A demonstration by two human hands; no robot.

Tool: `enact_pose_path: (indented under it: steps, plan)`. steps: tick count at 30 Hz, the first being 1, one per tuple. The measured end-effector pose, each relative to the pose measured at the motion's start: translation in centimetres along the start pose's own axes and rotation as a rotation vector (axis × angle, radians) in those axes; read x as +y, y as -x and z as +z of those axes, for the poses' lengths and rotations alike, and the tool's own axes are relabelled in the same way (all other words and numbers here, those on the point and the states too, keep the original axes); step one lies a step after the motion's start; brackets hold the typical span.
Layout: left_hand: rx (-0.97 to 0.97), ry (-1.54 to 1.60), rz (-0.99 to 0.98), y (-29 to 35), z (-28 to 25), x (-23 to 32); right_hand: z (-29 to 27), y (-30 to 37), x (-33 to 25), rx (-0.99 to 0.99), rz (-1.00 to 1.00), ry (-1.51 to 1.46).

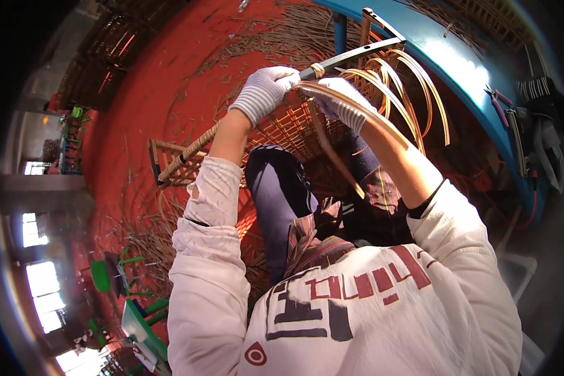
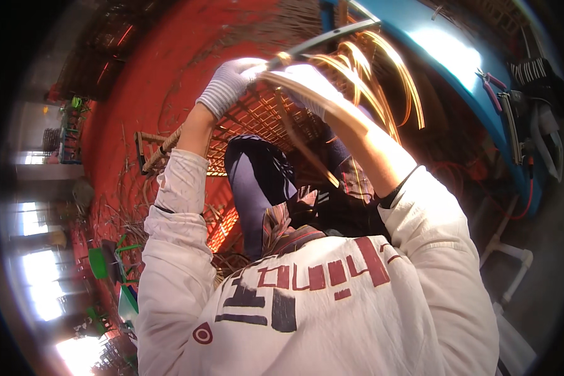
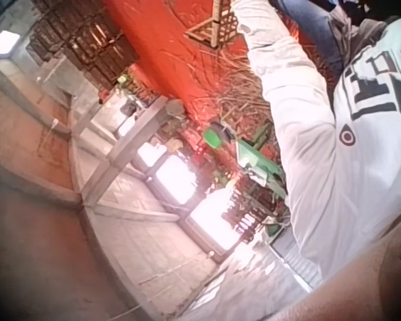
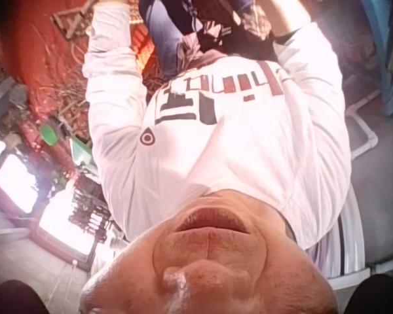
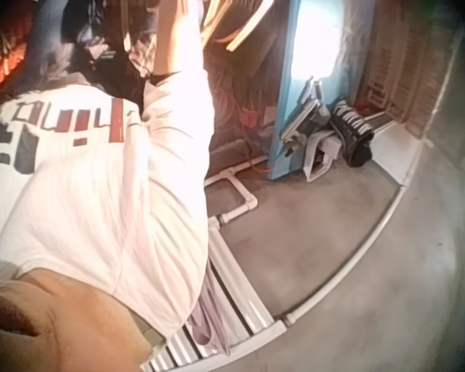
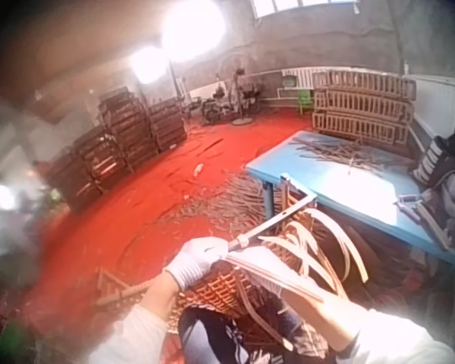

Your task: Assembling a bamboo furniture frame using a pneumatic nail gun and bamboo strips.

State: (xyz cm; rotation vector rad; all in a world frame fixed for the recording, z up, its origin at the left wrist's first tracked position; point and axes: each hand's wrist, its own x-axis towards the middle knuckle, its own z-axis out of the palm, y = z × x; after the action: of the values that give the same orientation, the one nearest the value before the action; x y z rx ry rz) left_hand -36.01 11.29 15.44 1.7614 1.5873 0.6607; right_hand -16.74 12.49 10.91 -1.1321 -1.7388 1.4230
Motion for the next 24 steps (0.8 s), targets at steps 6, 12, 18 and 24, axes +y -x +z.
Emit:
enact_pose_path:
  steps: [6, 12, 18, 24]
  plan:
    - [0.028, 0.012, 0.02, -0.1, 0.4, 0.1, -1.3, 0.6, -0.9, -0.161, 0.145, -0.505]
    - [0.037, 0.067, 0.007, -0.3, 0.5, -0.8, 0.0, 2.1, -1.7, 0.137, -0.235, 0.21]
    - [0.035, -0.031, 0.035, -0.3, 0.6, -0.3, 0.8, 0.6, 0.1, 0.131, -0.165, 0.196]
    - [0.108, 0.003, 0.045, 0.5, 0.2, 0.3, 0.3, 0.7, -0.5, 0.047, -0.204, 0.16]
